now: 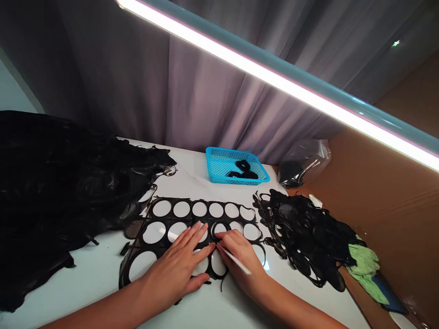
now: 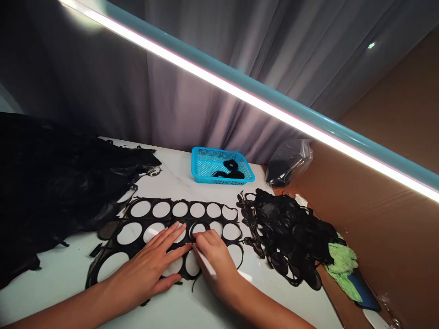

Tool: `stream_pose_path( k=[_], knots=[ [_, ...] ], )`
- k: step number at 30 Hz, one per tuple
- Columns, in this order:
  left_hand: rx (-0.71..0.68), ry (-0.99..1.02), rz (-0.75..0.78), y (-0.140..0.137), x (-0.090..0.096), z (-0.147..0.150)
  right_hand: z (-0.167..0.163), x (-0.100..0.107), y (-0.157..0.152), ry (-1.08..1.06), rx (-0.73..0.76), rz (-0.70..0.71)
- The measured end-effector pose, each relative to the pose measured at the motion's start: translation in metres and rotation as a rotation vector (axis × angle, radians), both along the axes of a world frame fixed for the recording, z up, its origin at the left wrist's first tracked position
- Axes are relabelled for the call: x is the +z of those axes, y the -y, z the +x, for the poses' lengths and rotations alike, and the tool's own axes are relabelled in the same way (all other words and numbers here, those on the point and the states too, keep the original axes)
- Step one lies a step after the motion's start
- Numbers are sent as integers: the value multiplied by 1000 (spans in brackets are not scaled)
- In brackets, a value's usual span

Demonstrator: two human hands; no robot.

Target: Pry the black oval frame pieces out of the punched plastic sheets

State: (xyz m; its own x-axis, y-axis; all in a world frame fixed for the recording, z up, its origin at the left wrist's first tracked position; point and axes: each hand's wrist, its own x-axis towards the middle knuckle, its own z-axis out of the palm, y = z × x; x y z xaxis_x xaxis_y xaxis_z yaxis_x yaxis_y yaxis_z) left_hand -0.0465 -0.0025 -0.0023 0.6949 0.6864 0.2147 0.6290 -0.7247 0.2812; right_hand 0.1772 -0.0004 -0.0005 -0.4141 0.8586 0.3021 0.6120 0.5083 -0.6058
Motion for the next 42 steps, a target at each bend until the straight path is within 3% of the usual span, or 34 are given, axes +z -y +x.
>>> stream_pose_path(
  k=[5,10,14,17,21,25,28,31,36,39,42],
  knots=[
    [-4,-16,1,-1,3,0,5,-2,-11,82,-20,93],
    [-16,10,-12,-1,-2,-2,43,23,-64,-5,-319,198],
    [-15,27,-18,-1,-5,-3,69,36,-92,-229,-490,98],
    [-19,6,-41,-1,2,-5,68,37,-93,-586,-519,-101],
    [-21,-13,-84,-4,13,-6,50,37,-76,-1130,-372,-606],
    [30,-7,-132,-14,25,-4,34,35,-58,-1422,-328,-985],
    [60,-20,-156,-22,34,-1,28,33,-46,-1553,-328,-1143],
    [76,-12,-133,-29,36,3,23,35,-32,-1667,-281,-1182],
    [31,18,-33,-32,18,8,21,60,-22,-1744,-177,-1172],
    [-17,21,6,-29,11,10,24,74,-35,-1800,-259,-1068],
    [-24,19,11,-26,10,10,23,71,-55,-1788,-325,-1013]
  ],
)
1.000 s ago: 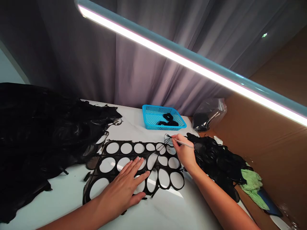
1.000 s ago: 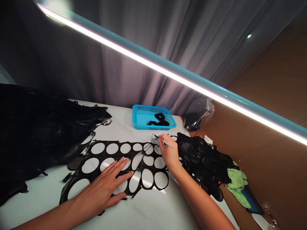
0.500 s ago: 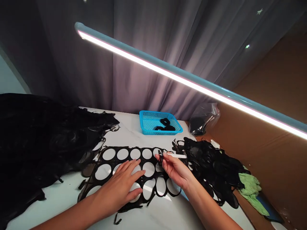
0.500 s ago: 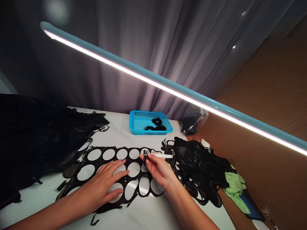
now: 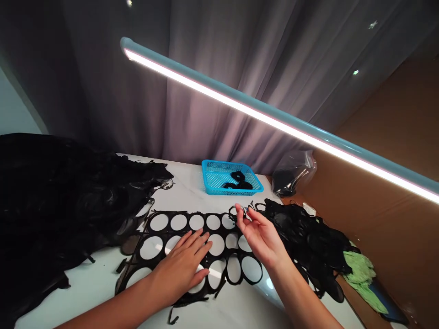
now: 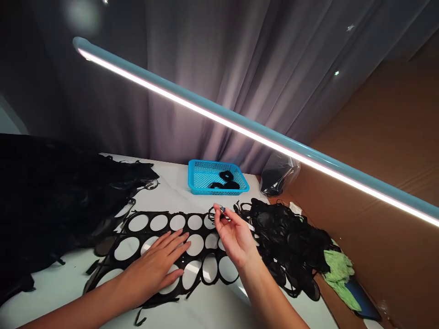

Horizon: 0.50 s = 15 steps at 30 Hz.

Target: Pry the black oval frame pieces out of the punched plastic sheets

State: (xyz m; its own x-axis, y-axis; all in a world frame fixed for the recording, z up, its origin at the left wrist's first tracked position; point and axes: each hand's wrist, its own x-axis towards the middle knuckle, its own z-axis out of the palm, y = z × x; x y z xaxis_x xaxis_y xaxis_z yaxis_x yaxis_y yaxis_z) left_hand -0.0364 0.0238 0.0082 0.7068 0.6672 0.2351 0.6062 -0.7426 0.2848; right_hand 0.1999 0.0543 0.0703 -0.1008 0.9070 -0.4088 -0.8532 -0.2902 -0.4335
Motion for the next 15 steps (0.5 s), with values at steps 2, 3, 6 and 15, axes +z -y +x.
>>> stream_pose_path(
  k=[2,3,6,15],
  knots=[
    [3,-5,-5,1,0,-1,-4,-10,-11,82,50,57],
    [6,-11,-7,1,0,-1,-7,-16,-15,160,80,108],
    [14,-19,-3,0,-3,-2,-13,-33,-22,590,141,310],
    [20,17,-6,2,-11,0,-15,-59,-17,1446,411,697]
  ],
)
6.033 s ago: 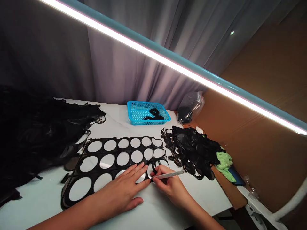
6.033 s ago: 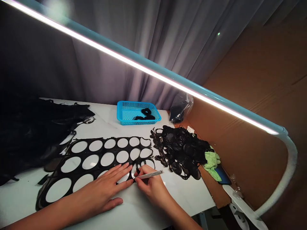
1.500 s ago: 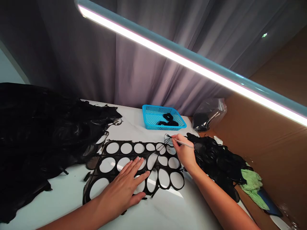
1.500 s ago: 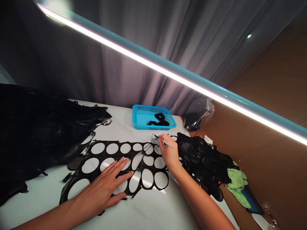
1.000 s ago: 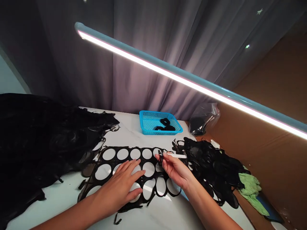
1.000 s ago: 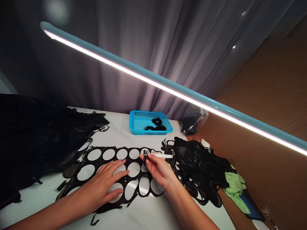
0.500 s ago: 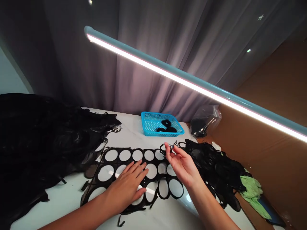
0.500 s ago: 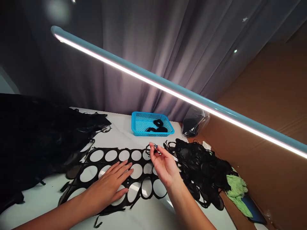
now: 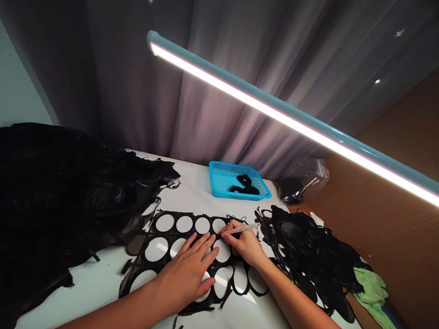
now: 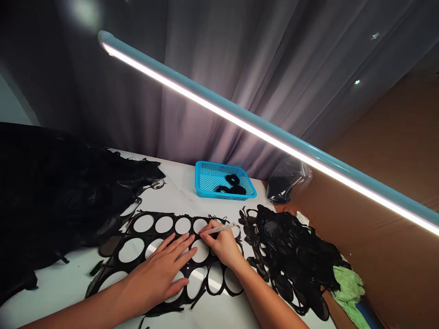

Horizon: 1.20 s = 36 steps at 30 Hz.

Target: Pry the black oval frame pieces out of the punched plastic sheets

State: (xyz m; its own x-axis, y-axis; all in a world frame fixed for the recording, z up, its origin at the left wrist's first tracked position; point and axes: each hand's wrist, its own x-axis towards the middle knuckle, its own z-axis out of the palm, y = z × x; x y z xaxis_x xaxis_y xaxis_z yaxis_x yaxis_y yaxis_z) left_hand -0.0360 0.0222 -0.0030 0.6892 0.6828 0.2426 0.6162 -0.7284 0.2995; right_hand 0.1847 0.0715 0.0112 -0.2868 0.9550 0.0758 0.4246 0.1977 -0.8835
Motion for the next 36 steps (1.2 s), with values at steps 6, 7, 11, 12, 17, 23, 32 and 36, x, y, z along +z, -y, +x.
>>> stream_pose_path(
  k=[6,7,11,12,17,23,32,36],
  knots=[
    [3,-44,-17,1,2,1,-3,1,-2,34,14,29],
    [1,-44,-17,1,3,1,-4,1,-2,37,16,33],
    [-4,-21,-18,1,4,1,-6,4,-2,59,19,58],
    [-5,-28,-19,1,4,1,-6,4,-2,71,21,72],
    [-8,-8,-11,0,2,0,-7,-3,2,221,38,257],
    [-4,-18,-4,1,2,2,-12,-14,-2,492,62,448],
    [-25,15,-80,0,8,-4,76,12,-59,205,-610,426],
    [-45,36,-88,0,14,-8,88,16,-57,-310,-648,87]
  ],
)
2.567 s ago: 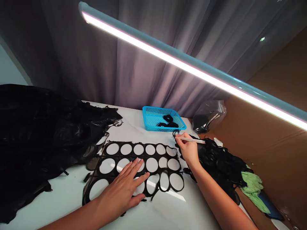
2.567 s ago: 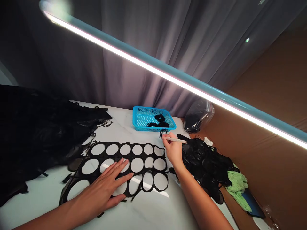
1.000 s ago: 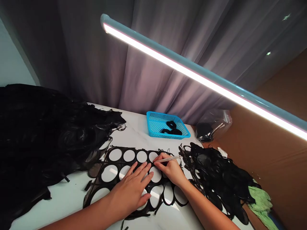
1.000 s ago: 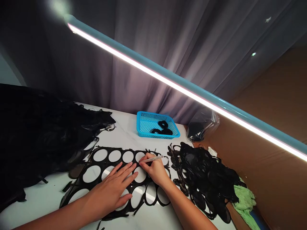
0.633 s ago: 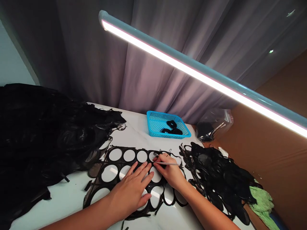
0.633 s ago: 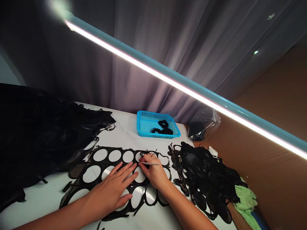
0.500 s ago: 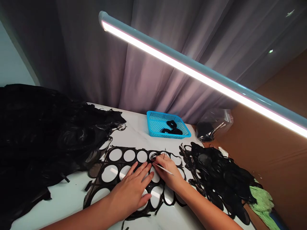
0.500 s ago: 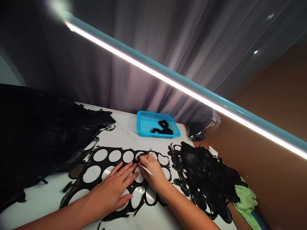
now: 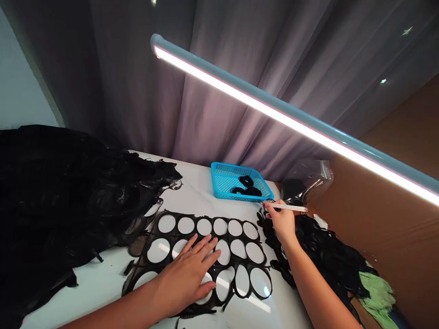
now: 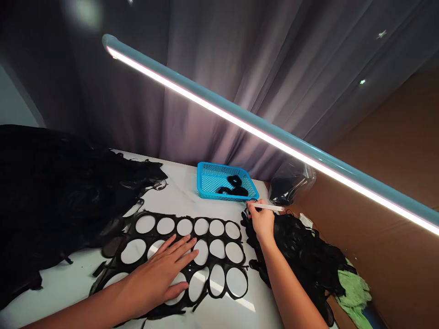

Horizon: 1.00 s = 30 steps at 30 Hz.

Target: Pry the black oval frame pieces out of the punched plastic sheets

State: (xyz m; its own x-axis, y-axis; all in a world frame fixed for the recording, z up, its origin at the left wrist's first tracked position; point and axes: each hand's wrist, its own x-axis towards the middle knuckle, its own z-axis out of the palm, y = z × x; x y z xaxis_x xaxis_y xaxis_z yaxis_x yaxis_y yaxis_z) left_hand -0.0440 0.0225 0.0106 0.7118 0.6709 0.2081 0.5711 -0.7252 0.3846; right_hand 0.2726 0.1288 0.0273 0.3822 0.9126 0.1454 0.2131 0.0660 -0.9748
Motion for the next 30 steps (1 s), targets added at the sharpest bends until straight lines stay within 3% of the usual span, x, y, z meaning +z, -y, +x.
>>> stream_pose_path(
  k=[6,10,12,18,30],
  knots=[
    [202,26,73,-6,3,-19,-46,-1,11,-489,321,-266],
    [221,-48,130,-5,1,-31,-87,2,24,-754,585,-433],
    [220,-96,149,-3,-1,-32,-107,1,33,-660,681,-418],
    [231,-116,152,-1,-6,-31,-142,-15,46,116,712,-109],
    [218,-54,185,0,-11,-32,-146,-17,53,350,754,-62]
  ],
)
